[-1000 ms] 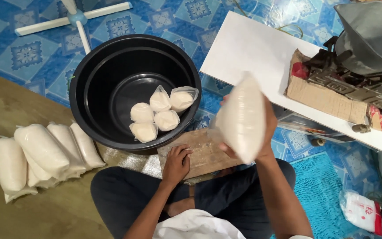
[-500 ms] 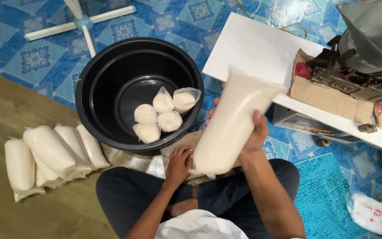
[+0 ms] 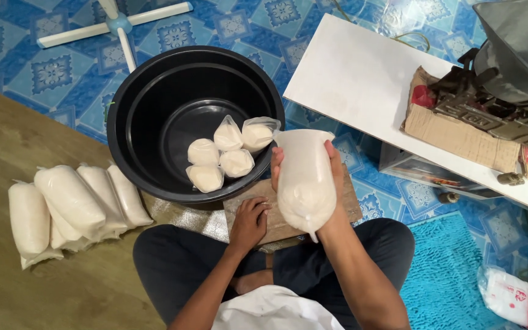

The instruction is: Tying and securing plastic bags filled with a white liquid using rubber bands.

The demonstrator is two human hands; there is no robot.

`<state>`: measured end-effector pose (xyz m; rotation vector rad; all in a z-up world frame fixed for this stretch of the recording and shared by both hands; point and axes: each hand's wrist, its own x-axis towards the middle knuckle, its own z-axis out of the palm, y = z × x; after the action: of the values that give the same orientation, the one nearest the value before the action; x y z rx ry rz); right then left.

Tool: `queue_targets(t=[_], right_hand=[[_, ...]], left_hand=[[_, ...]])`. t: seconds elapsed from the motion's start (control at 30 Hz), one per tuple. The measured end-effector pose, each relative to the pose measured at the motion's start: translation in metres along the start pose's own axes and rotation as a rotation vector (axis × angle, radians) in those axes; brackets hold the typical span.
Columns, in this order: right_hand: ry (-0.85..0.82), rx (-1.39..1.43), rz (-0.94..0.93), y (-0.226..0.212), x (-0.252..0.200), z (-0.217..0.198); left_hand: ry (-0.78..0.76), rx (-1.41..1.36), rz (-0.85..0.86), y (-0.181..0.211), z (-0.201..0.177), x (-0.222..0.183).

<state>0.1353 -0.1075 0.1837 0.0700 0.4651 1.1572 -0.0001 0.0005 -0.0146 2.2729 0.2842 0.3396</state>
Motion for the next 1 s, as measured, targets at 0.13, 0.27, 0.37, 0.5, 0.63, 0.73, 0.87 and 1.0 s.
queue_targets(t=[0.13, 0.27, 0.37, 0.5, 0.63, 0.73, 0.87, 1.0], right_hand=[[-0.002, 0.012, 0.063, 0.005, -0.003, 0.005], [-0.040, -0.355, -0.270, 0.008, -0.010, 0.016], [-0.165, -0.844, -0.631, 0.005, -0.023, 0.029], [-0.486, -1.802, -1.055, -0.022, -0.036, 0.022], [-0.489, -2.179, -1.557, -0.008, -0.042, 0.032], [-0.684, -1.876, -1.106, -0.014, -0.049, 0.029], [-0.390, -1.319, -0.727, -0.022, -0.034, 0.011], [0.166, -0.802, -0.495, -0.007, -0.024, 0.011]], left_hand=[[0.007, -0.023, -0.002, 0.004, -0.003, 0.000], [-0.013, -0.010, -0.006, 0.003, -0.003, 0.000], [-0.028, 0.001, -0.024, 0.006, -0.006, 0.001], [-0.047, -0.033, -0.030, 0.013, -0.012, 0.001], [-0.051, -0.046, -0.036, 0.016, -0.014, 0.002], [-0.034, -0.042, -0.017, 0.012, -0.011, 0.000], [-0.001, -0.082, 0.014, -0.004, 0.001, 0.001], [0.066, -0.383, 0.028, 0.028, -0.027, 0.004]])
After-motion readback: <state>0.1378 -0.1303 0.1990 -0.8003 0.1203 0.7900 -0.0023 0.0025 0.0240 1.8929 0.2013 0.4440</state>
